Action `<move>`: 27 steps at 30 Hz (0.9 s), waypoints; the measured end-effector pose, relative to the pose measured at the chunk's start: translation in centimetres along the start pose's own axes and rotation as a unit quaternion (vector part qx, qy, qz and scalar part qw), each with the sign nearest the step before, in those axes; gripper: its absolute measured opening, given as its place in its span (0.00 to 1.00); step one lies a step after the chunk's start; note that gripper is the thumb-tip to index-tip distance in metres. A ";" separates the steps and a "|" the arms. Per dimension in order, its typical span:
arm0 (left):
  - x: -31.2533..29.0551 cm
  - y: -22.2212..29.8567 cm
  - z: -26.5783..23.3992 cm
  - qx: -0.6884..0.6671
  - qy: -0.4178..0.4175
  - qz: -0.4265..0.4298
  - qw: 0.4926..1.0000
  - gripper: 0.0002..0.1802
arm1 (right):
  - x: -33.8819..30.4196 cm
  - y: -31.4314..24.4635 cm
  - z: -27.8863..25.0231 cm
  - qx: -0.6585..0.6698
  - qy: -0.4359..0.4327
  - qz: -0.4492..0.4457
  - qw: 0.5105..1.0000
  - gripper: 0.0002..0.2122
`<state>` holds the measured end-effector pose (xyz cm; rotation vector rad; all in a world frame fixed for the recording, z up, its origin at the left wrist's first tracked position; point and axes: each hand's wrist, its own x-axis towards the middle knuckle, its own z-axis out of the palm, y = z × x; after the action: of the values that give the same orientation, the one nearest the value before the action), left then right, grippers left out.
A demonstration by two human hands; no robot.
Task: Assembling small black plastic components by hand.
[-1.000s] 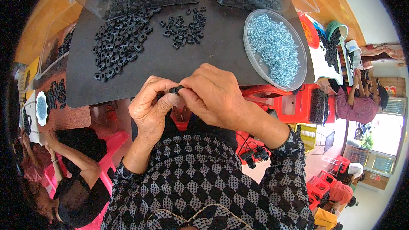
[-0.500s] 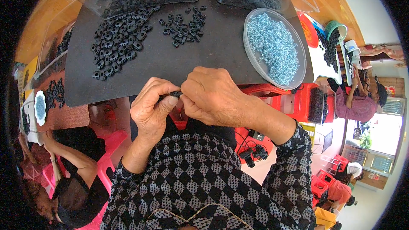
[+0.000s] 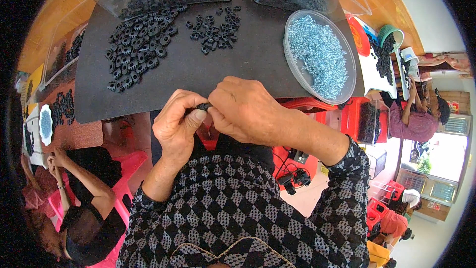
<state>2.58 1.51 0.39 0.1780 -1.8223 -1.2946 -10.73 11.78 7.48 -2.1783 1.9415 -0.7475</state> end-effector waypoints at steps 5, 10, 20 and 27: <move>-0.6 0.3 0.0 -0.256 0.025 -0.200 0.945 0.11 | 0.8 -0.6 -1.1 0.147 0.034 0.063 0.987 0.06; -0.4 0.1 -0.3 -0.234 0.012 -0.177 0.956 0.10 | 1.1 -0.8 -1.5 0.103 0.042 0.047 0.993 0.06; 0.2 0.2 -0.5 -0.116 0.003 -0.096 0.989 0.09 | 1.6 -0.7 -1.3 0.064 0.008 0.042 0.997 0.07; 0.2 0.0 -0.5 -0.086 0.003 -0.074 0.994 0.09 | 1.7 -0.1 -1.3 0.071 -0.024 0.053 0.996 0.07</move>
<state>2.81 1.08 0.49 0.2256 -1.7084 -1.5453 -11.07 10.44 9.10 -1.9761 1.9010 -0.7826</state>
